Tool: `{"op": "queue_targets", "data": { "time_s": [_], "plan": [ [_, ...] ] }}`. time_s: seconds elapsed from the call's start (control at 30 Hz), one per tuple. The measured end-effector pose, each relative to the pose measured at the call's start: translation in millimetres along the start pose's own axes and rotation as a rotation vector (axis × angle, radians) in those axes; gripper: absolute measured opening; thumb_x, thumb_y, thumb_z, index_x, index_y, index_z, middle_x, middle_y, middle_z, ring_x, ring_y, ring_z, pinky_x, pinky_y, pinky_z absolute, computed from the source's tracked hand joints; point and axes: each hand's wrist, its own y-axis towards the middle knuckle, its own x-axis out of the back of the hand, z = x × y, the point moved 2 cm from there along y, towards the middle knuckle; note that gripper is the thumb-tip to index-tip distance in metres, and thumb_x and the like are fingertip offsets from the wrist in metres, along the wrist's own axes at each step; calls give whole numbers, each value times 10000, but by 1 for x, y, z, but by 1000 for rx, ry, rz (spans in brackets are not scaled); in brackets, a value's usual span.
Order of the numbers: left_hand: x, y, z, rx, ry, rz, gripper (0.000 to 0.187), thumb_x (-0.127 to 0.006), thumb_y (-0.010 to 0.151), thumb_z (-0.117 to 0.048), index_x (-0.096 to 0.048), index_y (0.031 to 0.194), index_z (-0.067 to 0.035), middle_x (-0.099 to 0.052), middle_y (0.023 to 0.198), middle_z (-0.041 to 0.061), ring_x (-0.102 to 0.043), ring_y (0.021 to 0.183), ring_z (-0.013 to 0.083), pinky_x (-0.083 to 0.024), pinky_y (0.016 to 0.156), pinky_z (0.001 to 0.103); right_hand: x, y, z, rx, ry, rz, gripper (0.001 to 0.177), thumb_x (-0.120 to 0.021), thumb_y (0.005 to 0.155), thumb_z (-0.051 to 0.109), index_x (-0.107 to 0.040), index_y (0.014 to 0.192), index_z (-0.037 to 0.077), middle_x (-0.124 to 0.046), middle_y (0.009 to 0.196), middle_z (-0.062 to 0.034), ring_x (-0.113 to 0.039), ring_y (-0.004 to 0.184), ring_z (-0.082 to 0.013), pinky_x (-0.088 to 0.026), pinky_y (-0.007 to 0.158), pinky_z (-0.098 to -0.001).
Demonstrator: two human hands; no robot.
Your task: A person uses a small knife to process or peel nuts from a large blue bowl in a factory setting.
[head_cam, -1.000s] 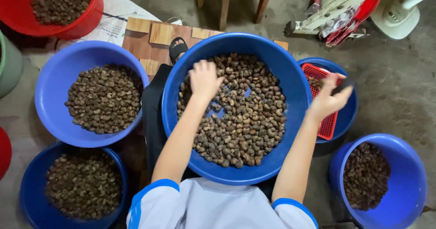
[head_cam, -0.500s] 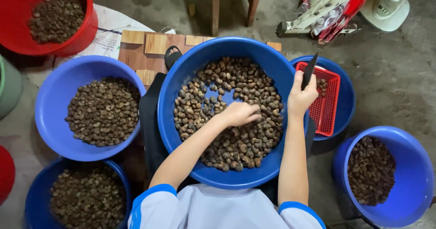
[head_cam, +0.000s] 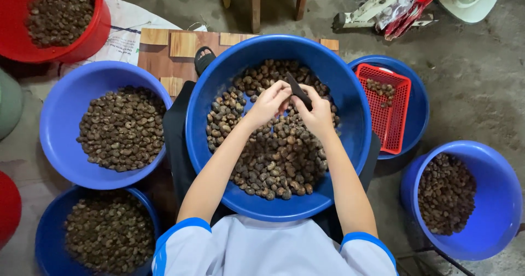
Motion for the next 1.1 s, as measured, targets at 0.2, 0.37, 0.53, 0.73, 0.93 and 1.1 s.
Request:
{"op": "queue_targets", "data": {
  "time_s": [0.2, 0.37, 0.53, 0.73, 0.93, 1.1],
  "plan": [
    [-3, -18, -20, 55, -15, 33, 325, -499, 1110, -284, -672, 1250, -48, -730, 882, 119, -663, 658, 131, -538, 442, 215, 4, 2, 5, -12, 214, 20, 122, -681, 1021, 62, -736, 1129, 49, -738, 820, -121, -658, 819, -133, -563, 709, -344],
    [1, -17, -34, -66, 53, 46, 260, -509, 1101, -252, -688, 1142, -68, -722, 769, 89, -618, 581, 127, -507, 476, 226, 6, 1, -9, -2, 140, 4, 168, -622, 1071, 160, -731, 1144, 54, -724, 802, -130, -614, 724, -131, -515, 641, -333],
    [10, -10, -16, -293, 193, -179, 270, -518, 1116, -287, -687, 1043, -90, -704, 696, 83, -651, 584, 159, -527, 544, 281, -13, -9, -31, 136, -440, -65, 255, -489, 1130, 312, -654, 1117, 118, -645, 620, -134, -659, 567, -353, -518, 521, -478],
    [13, -10, -22, -377, 257, -286, 231, -545, 1101, -284, -667, 998, -117, -685, 711, 53, -600, 576, 155, -492, 543, 272, -11, -10, -33, 159, -421, -80, 300, -405, 1176, 285, -600, 1022, 118, -581, 577, -74, -613, 509, -291, -494, 463, -395],
    [18, -14, -29, -373, 254, -284, 166, -631, 1063, -293, -706, 1010, -156, -731, 782, 13, -632, 626, 111, -484, 557, 226, -4, -6, -32, 193, -495, -51, 273, -460, 1167, 289, -600, 986, 139, -531, 552, -57, -593, 499, -290, -497, 487, -422],
    [16, -16, -35, -388, 290, -226, 214, -682, 1040, -354, -721, 1087, -150, -739, 850, 24, -644, 634, 143, -520, 600, 252, 1, -3, -27, 203, -584, 31, 344, -492, 1148, 347, -546, 883, 134, -486, 511, -86, -586, 505, -349, -442, 453, -471]
  ]
}}
